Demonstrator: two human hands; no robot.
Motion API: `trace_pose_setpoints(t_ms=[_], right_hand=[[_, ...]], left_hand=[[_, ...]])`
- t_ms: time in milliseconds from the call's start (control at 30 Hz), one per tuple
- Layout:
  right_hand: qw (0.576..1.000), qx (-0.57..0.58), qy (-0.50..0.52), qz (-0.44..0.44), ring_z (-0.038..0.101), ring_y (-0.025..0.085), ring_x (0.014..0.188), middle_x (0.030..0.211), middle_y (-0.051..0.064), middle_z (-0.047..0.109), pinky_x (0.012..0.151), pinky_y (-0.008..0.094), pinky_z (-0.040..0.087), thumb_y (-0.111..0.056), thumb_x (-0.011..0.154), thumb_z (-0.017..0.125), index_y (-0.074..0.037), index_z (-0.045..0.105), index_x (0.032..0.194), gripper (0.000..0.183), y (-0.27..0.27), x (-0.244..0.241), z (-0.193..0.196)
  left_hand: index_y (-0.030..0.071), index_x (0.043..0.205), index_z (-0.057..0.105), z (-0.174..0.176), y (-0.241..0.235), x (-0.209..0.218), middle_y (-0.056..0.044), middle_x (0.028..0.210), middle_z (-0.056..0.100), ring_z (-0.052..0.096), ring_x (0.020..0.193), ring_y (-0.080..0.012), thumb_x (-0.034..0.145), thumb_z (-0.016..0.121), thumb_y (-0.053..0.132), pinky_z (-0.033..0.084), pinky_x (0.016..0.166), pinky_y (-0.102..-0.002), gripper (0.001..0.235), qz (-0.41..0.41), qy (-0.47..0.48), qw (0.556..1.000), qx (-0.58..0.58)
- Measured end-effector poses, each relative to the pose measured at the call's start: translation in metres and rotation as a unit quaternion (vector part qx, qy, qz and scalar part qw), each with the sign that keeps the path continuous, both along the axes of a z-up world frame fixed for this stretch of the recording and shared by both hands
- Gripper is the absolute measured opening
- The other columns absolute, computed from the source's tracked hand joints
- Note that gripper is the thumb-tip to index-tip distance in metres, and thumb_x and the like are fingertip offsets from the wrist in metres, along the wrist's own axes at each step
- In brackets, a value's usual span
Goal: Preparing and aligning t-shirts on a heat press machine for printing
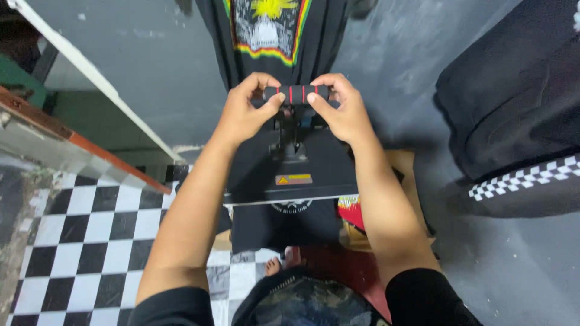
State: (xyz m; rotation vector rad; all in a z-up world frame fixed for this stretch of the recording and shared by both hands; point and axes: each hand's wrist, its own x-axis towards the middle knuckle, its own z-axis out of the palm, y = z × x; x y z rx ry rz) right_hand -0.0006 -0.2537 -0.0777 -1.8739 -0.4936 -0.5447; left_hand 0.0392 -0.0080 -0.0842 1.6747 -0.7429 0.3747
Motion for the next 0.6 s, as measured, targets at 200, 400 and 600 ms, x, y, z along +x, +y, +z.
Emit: trace_pose_setpoints(t_ms=[200, 400, 600], right_hand=[[0.997, -0.038, -0.049, -0.047, 0.059, 0.017, 0.094, 0.099, 0.004, 0.062, 0.086, 0.03, 0.053, -0.019, 0.094, 0.081, -0.014, 0.073, 0.119, 0.027, 0.004, 0.006, 0.014], [0.997, 0.012, -0.03, -0.075, 0.059, 0.016, 0.094, 0.1, 0.006, 0.064, 0.088, 0.03, 0.053, -0.017, 0.095, 0.077, -0.012, 0.072, 0.12, 0.026, 0.022, -0.009, 0.019], [0.994, 0.024, -0.043, -0.094, 0.059, 0.013, 0.094, 0.101, 0.004, 0.065, 0.089, 0.029, 0.052, -0.019, 0.095, 0.077, -0.014, 0.072, 0.124, 0.029, 0.026, -0.012, 0.014]], left_hand=[[0.015, 0.112, 0.074, 0.013, -0.002, 0.004, -0.007, 0.099, 0.061, 0.063, 0.088, -0.0249, 0.093, 0.08, 0.025, 0.054, 0.08, -0.036, 0.022, 0.041, -0.087, 0.995, -0.003], [0.015, 0.12, 0.073, 0.011, -0.008, -0.014, -0.009, 0.101, 0.061, 0.064, 0.092, -0.0284, 0.096, 0.076, 0.025, 0.053, 0.085, -0.039, 0.026, 0.089, -0.072, 0.993, -0.012], [0.01, 0.126, 0.066, -0.001, -0.015, -0.013, -0.011, 0.101, 0.069, 0.067, 0.096, -0.0261, 0.092, 0.081, 0.025, 0.055, 0.085, -0.041, 0.04, 0.096, 0.006, 0.991, -0.092]])
